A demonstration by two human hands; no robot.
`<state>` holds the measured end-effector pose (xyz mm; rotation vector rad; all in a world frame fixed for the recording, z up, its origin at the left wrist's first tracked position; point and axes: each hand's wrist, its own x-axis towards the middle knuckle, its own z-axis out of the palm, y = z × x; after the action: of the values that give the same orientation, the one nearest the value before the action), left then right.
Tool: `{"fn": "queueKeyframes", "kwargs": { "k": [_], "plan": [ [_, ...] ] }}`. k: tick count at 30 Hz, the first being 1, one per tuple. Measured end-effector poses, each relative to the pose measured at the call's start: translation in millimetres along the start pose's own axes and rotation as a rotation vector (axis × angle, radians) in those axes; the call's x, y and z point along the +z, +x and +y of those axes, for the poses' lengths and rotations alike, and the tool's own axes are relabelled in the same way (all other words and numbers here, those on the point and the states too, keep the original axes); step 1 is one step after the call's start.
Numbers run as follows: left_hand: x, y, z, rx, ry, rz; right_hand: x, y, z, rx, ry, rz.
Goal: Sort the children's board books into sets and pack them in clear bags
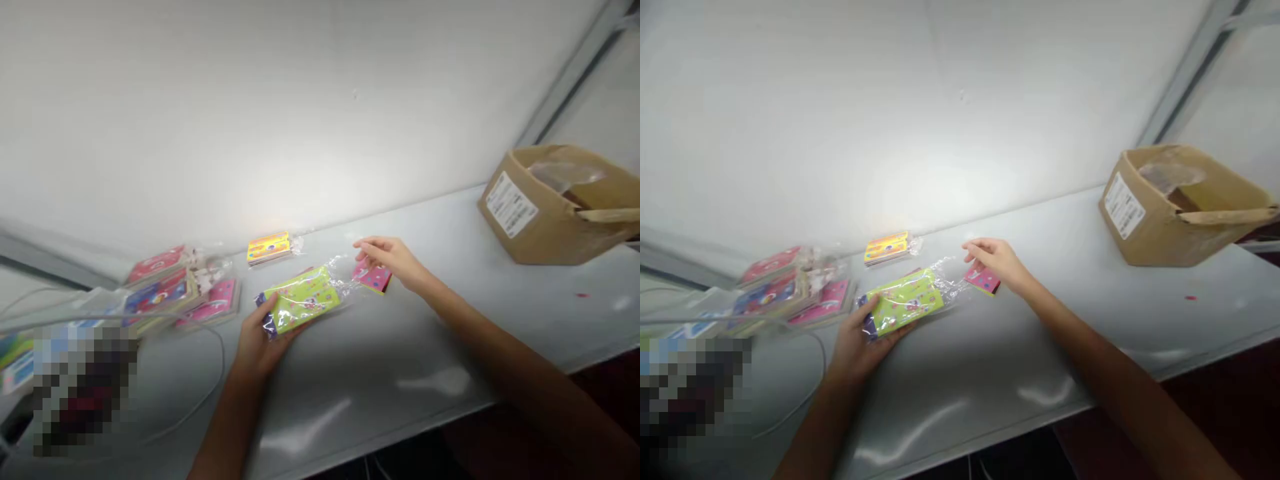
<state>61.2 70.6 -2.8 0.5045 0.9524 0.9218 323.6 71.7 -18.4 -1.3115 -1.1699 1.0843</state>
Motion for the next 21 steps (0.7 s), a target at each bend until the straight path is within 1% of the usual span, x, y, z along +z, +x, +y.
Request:
{"fn": "queueKeyframes", "kwargs": {
  "k": [2, 4, 5, 7, 8, 13, 15, 18, 21],
  "plan": [
    [0.1, -0.5, 0.2, 0.006, 0.0, -0.01, -11.8, 7.2, 4.8, -0.076, -0.228, 0.194],
    [0.6, -1.3, 0.3, 0.012, -0.007, -0.006, -22.6, 12.5, 9.3, -0.104, -0.464, 0.274],
    [0.9, -1.6, 0.4, 0.014, -0.009, -0.002, -26.9, 14.1, 11.5, -0.088, -0.569, 0.285],
    [1.1, -1.8, 0.5, 0.013, -0.012, 0.004, -31.8, 14.9, 15.6, -0.036, -0.686, 0.268],
    [1.0, -1.7, 0.6, 0.01, -0.013, 0.002, -32.3, 14.3, 17.5, -0.012, -0.734, 0.241],
    [-0.7, -0.8, 0.9, 0.001, -0.026, -0.03, -23.3, 8.0, 23.3, 0.048, -1.062, 0.058],
    [-0.8, -1.0, 0.8, 0.009, -0.021, -0.042, -20.1, 7.2, 22.8, 0.062, -1.087, 0.042],
    [-0.2, -1.5, 0.4, 0.019, -0.009, -0.054, -19.1, 8.3, 21.1, 0.073, -1.068, 0.05],
    [0.0, -1.6, 0.1, 0.023, -0.006, -0.028, -19.4, 9.3, 20.8, 0.064, -1.057, 0.067]
  ]
}}
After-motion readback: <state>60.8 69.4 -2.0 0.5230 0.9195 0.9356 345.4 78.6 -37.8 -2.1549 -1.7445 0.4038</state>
